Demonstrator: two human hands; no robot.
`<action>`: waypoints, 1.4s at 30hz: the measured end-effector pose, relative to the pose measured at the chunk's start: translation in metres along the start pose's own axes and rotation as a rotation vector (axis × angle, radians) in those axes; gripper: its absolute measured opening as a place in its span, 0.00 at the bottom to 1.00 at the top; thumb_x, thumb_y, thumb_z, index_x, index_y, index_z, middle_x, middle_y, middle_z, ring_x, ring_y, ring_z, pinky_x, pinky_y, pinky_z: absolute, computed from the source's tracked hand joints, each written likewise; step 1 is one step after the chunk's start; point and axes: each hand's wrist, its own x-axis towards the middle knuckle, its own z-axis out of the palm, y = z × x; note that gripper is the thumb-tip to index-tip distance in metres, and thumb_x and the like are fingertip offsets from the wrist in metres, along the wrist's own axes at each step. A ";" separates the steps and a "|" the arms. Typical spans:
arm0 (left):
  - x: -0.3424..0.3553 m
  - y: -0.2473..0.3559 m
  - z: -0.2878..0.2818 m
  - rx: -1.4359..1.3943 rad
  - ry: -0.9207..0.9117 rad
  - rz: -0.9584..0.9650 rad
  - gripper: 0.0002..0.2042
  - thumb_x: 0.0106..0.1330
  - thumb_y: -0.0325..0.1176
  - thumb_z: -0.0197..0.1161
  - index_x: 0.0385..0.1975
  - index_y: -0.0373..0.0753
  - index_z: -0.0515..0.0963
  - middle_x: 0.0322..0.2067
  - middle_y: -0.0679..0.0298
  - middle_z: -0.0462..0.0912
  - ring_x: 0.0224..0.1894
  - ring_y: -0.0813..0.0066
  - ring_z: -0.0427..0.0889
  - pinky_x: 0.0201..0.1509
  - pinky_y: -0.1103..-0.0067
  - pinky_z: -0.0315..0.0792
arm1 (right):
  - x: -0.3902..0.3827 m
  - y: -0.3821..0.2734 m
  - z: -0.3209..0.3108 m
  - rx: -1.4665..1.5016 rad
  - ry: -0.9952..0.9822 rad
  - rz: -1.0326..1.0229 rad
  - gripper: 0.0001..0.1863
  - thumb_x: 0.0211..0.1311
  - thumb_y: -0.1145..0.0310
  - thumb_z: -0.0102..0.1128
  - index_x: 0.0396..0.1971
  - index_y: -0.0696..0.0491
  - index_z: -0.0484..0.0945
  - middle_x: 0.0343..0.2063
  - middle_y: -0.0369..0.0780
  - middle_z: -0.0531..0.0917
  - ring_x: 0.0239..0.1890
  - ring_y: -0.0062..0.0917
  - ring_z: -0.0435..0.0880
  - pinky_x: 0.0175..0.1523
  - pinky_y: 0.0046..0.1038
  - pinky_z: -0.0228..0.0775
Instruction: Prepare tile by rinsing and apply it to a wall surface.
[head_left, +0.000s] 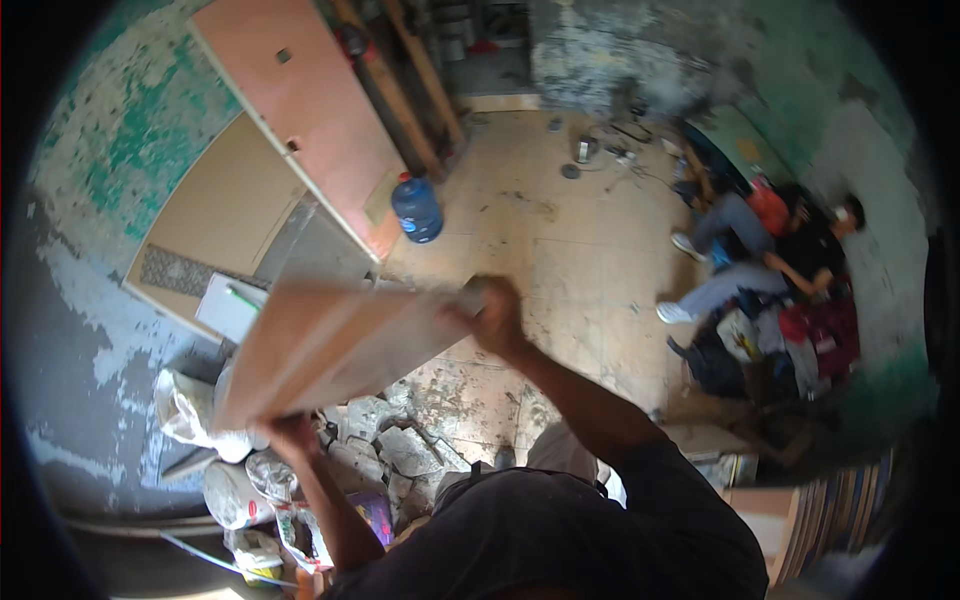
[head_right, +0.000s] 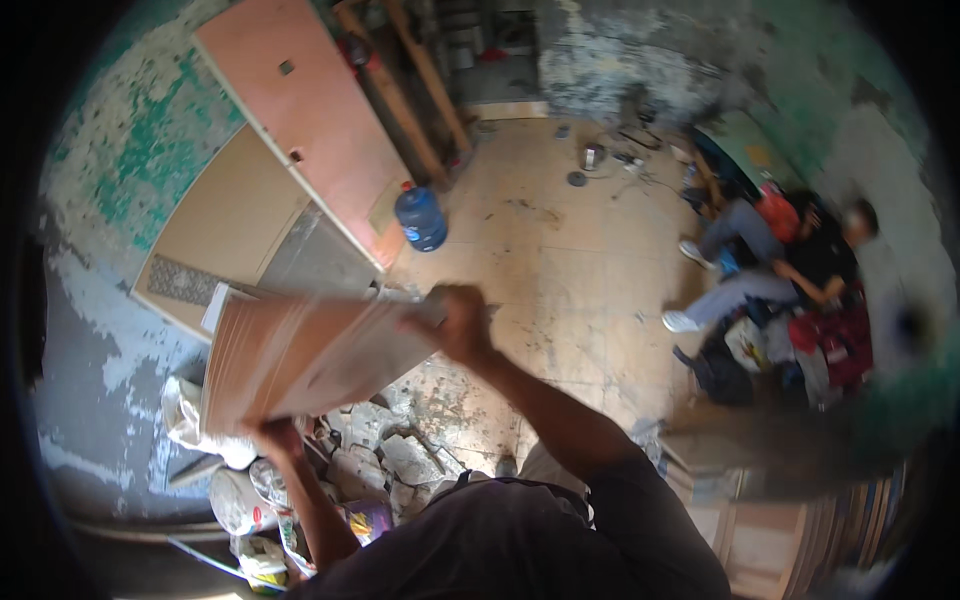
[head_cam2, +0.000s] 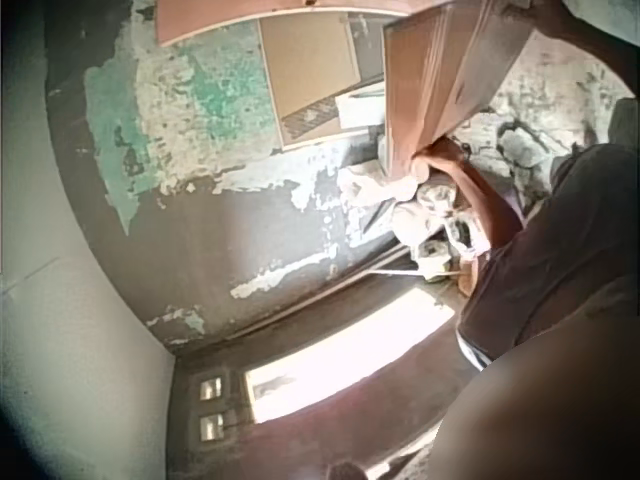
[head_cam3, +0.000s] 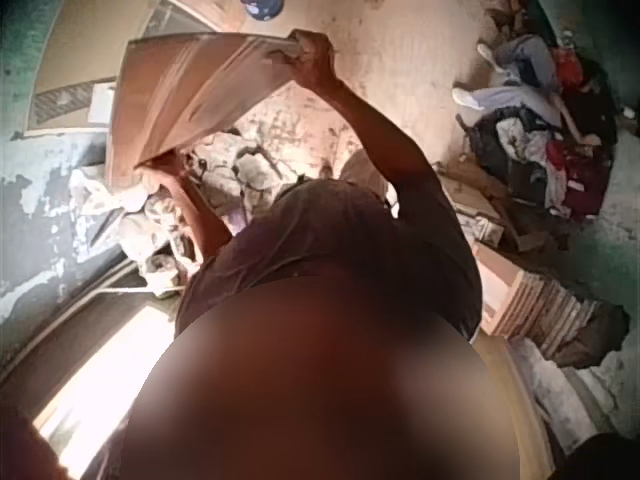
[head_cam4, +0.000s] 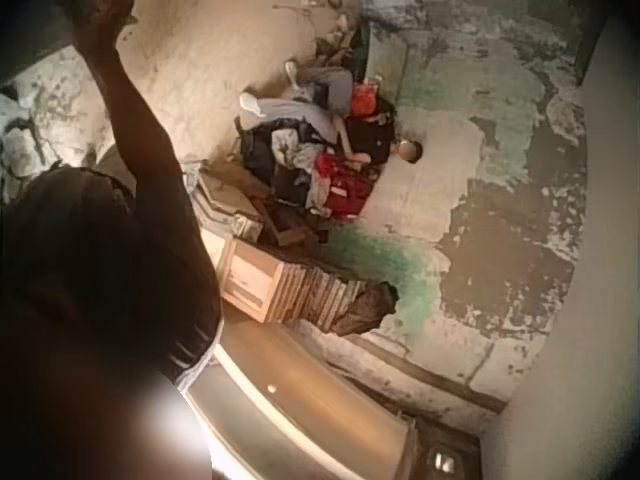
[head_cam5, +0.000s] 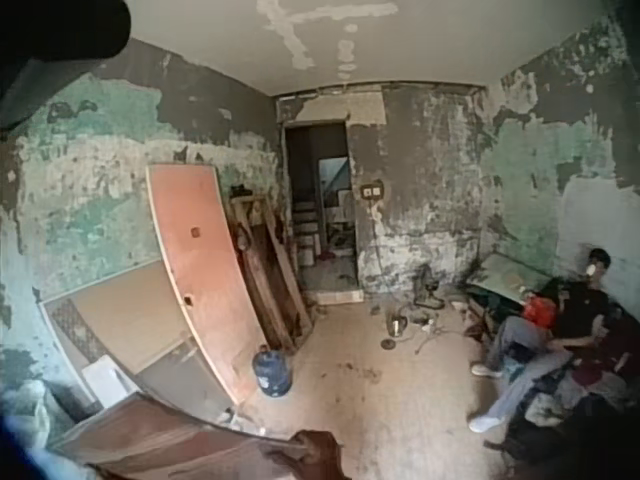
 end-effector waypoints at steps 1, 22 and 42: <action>0.042 -0.022 -0.001 0.024 0.032 -0.013 0.38 0.56 0.64 0.47 0.60 0.41 0.56 0.58 0.60 0.63 0.61 0.64 0.58 0.63 0.63 0.53 | 0.030 0.024 0.006 0.167 -0.108 0.197 0.20 0.37 0.53 0.72 0.18 0.53 0.76 0.16 0.40 0.77 0.21 0.31 0.76 0.32 0.32 0.65; 0.496 -0.443 0.471 0.718 -0.141 -0.316 0.11 0.66 0.31 0.49 0.40 0.28 0.68 0.32 0.57 0.76 0.28 0.74 0.76 0.26 0.82 0.73 | 0.394 0.648 0.085 -0.358 -0.147 0.953 0.38 0.46 0.33 0.51 0.31 0.59 0.79 0.29 0.52 0.80 0.37 0.44 0.79 0.41 0.38 0.67; 0.960 -0.880 0.820 0.830 -0.640 -0.064 0.13 0.59 0.34 0.58 0.37 0.30 0.70 0.30 0.52 0.78 0.35 0.63 0.78 0.39 0.72 0.69 | 0.706 1.070 0.161 -0.350 0.344 0.965 0.29 0.61 0.47 0.48 0.25 0.63 0.76 0.17 0.37 0.75 0.23 0.22 0.70 0.28 0.29 0.62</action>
